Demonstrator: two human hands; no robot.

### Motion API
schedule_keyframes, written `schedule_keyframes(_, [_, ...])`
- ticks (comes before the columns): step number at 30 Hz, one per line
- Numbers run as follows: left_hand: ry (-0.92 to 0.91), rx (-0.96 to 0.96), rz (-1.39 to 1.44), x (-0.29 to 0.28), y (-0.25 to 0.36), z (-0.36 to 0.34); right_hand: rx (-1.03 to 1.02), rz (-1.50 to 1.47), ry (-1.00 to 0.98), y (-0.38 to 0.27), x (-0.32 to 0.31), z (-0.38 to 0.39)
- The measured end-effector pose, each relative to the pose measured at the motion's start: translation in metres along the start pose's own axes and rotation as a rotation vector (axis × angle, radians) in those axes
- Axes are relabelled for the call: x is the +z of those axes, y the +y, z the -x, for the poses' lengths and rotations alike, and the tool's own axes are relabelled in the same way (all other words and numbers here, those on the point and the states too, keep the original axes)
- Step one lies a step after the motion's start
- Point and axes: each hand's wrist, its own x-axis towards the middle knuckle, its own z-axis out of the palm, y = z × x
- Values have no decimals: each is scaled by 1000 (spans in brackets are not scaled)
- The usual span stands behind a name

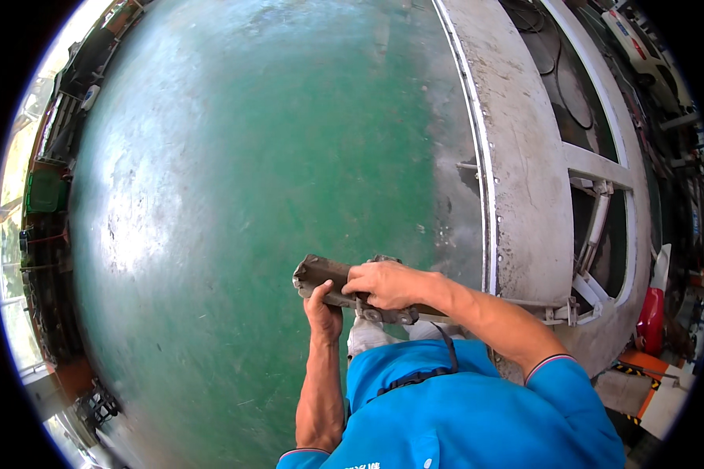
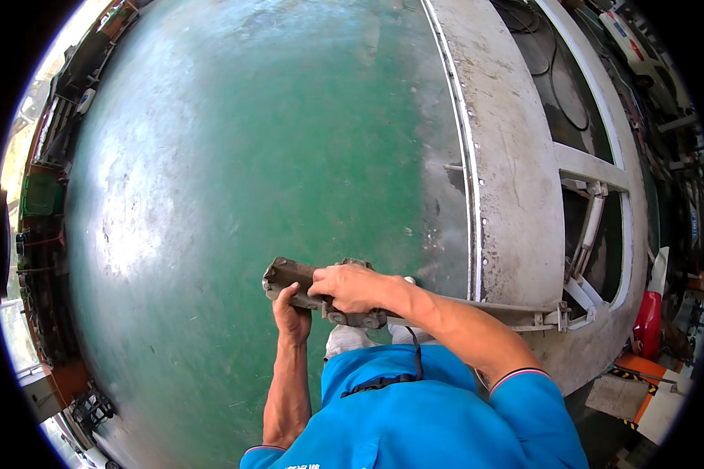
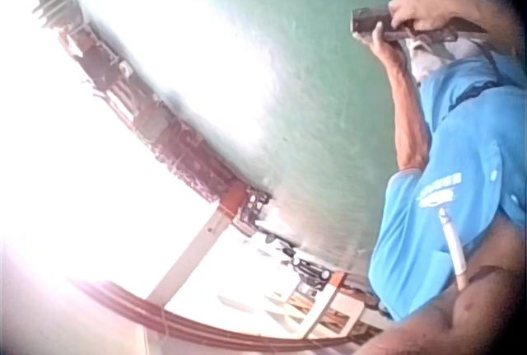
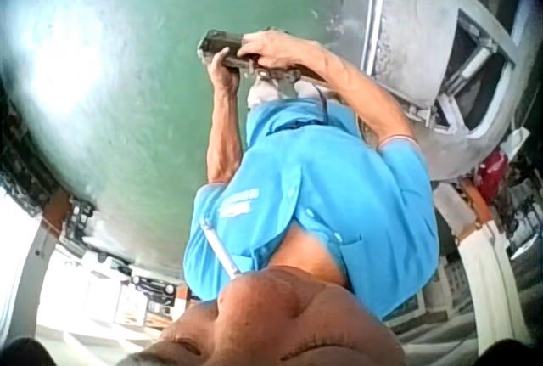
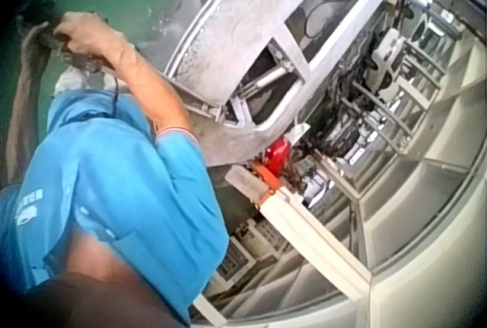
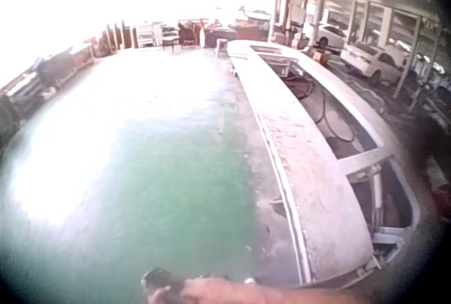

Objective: The person holds a metal car part, places it on a white car body, and uses a hammer and metal bar to strike and adjust the part. They retrieve additional tools from a pile and continue hammering the part into place on the car body.

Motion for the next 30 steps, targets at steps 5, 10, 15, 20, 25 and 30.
schedule_keyframes(5, [10, 5, -7, 13, 0, 6, 102, 1, -228, 5, -17, -2])
schedule_keyframes(10, [54, 22, 4, 3, -6, 4, 57, -46, -258, 8, -15, -8])
schedule_keyframes(15, [79, 29, 19, 8, -7, 9, 11, -115, -228, 10, -14, -7])
schedule_keyframes(20, [87, 33, 27, 2, -9, 7, 35, -165, -260, 5, -16, -6])
schedule_keyframes(25, [145, 26, -1, -4, -12, 7, 148, -298, -62, 18, -17, 24])
schedule_keyframes(30, [135, 33, 32, -5, -12, 11, 400, -383, 103, 32, -31, 60])
